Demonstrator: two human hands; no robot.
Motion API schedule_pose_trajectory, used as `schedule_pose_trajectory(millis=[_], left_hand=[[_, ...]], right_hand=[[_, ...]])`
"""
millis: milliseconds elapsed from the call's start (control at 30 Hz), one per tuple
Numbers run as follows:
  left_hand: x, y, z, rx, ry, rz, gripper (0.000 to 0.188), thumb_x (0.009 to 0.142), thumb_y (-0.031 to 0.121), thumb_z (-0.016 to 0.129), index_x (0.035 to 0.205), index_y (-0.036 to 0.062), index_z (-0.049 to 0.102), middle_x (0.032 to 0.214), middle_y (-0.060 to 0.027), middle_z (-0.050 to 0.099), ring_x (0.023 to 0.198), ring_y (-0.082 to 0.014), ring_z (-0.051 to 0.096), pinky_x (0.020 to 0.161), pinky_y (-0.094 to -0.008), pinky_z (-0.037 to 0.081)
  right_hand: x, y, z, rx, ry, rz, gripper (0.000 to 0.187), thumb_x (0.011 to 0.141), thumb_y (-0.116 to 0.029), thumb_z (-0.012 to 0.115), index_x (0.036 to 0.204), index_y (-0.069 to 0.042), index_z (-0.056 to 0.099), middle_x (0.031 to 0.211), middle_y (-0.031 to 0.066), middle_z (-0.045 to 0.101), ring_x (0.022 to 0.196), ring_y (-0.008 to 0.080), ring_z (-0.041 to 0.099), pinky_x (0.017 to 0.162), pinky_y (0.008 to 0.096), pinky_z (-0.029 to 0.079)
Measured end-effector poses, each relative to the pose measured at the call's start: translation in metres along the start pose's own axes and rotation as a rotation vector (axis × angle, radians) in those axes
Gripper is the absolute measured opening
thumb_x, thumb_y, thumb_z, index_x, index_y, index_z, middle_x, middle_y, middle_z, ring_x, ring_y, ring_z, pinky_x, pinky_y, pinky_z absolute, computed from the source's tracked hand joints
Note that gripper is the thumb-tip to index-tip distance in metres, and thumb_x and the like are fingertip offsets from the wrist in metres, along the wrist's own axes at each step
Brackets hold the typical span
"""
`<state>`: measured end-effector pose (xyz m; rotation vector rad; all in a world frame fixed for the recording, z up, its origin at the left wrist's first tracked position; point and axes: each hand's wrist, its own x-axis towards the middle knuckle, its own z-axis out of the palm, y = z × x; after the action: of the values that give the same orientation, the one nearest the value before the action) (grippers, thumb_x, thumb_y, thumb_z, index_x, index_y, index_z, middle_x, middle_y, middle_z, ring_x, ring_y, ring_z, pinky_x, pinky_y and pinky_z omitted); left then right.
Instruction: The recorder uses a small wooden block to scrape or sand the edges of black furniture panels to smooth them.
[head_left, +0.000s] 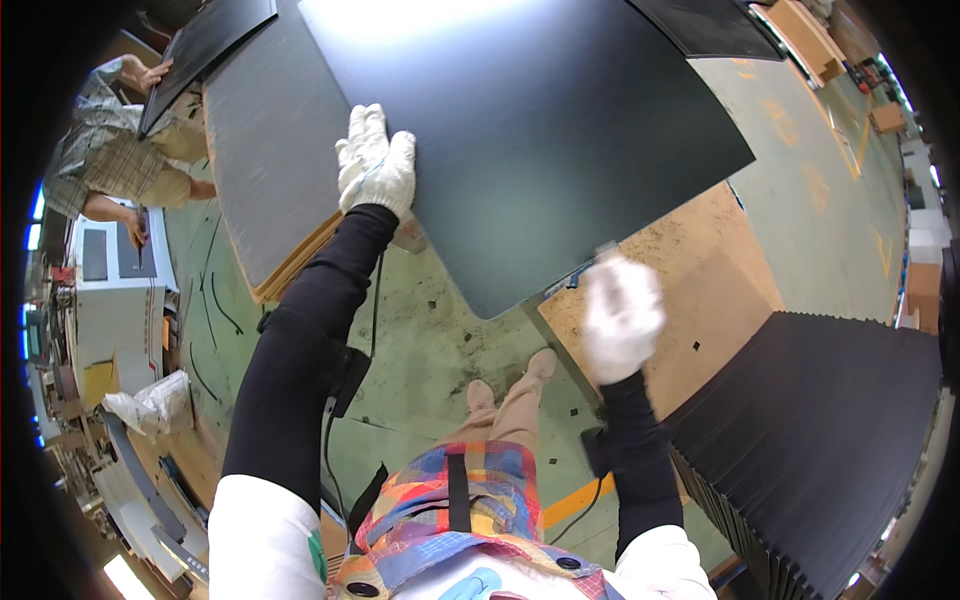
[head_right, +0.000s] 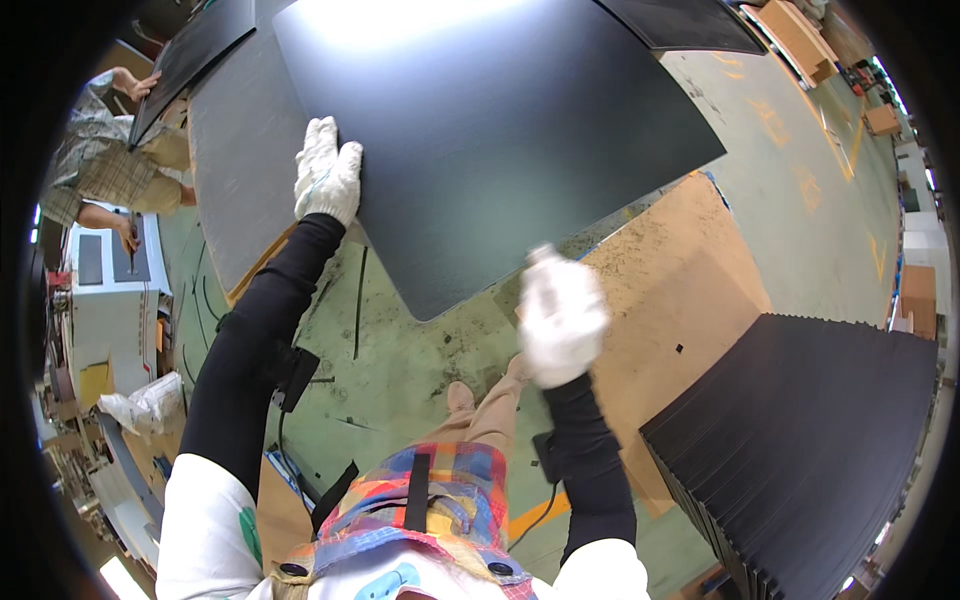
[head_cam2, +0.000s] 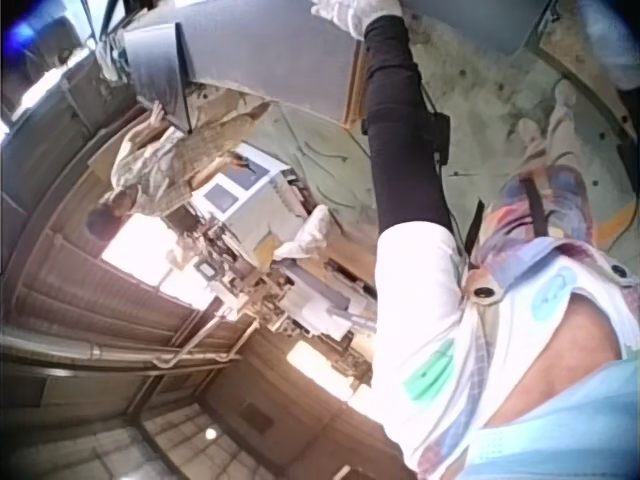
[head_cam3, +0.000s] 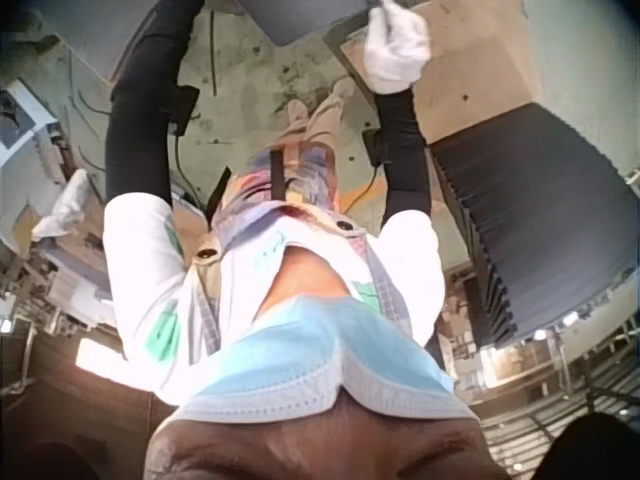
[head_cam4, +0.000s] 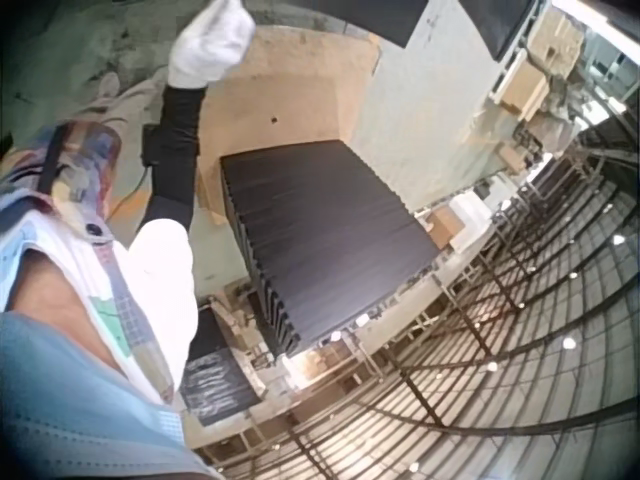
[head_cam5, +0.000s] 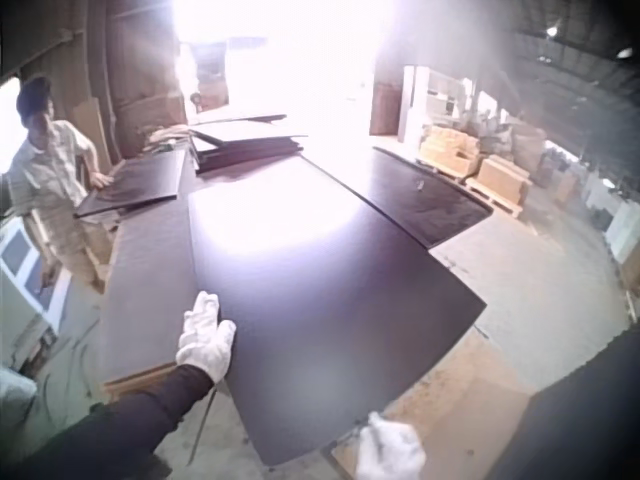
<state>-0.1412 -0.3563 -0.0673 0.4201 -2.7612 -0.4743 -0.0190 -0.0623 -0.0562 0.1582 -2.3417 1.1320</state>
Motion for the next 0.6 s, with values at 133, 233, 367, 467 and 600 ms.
schedule_pose_trajectory(millis=[133,233,367,467,600], left_hand=[[-0.004,0.023,0.005,-0.055,-0.055,-0.042,0.062,0.093,0.043,0.040,0.146,0.0101,0.036,0.154,-0.0121,0.028,0.137,-0.0450,0.030,0.114,-0.0438,0.026],[-0.004,0.011,-0.002,-0.022,-0.048,-0.068,0.062,0.094,0.042,0.040,0.146,0.0105,0.035,0.155,-0.0115,0.027,0.137,-0.0449,0.030,0.114,-0.0435,0.026],[-0.003,0.015,0.004,-0.033,-0.037,-0.028,0.062,0.094,0.042,0.039,0.147,0.0101,0.034,0.155,-0.0124,0.027,0.137,-0.0439,0.029,0.115,-0.0424,0.023],[-0.001,0.005,0.009,0.016,-0.023,0.013,0.062,0.094,0.039,0.037,0.147,0.0071,0.033,0.154,-0.0149,0.026,0.140,-0.0369,0.028,0.117,-0.0407,0.018],[-0.004,0.002,0.007,0.072,-0.011,0.033,0.061,0.096,0.039,0.037,0.147,0.0061,0.033,0.155,-0.0152,0.026,0.142,-0.0291,0.026,0.118,-0.0398,0.015]], right_hand=[[0.028,0.033,-0.012,-0.261,0.143,-0.107,0.010,0.085,-0.002,0.066,0.093,0.003,0.065,0.079,0.0107,0.059,0.064,0.0219,0.059,0.060,0.0317,0.051],[-0.012,-0.022,0.014,-0.225,-0.078,-0.380,0.023,0.079,0.001,0.065,0.102,-0.002,0.065,0.078,0.0092,0.062,0.068,0.0225,0.061,0.058,0.0324,0.052],[-0.060,-0.077,0.033,0.064,-0.471,-0.374,0.030,0.080,0.002,0.060,0.109,-0.005,0.065,0.082,0.0084,0.066,0.071,0.0216,0.063,0.063,0.0334,0.054],[-0.046,-0.074,0.024,0.077,-0.330,-0.340,0.028,0.081,0.001,0.064,0.108,-0.004,0.066,0.080,0.0079,0.064,0.069,0.0210,0.062,0.060,0.0326,0.052],[0.005,-0.027,-0.001,-0.130,-0.079,-0.031,0.020,0.082,0.000,0.067,0.101,-0.001,0.068,0.081,0.0105,0.061,0.067,0.0212,0.061,0.059,0.0328,0.050]])
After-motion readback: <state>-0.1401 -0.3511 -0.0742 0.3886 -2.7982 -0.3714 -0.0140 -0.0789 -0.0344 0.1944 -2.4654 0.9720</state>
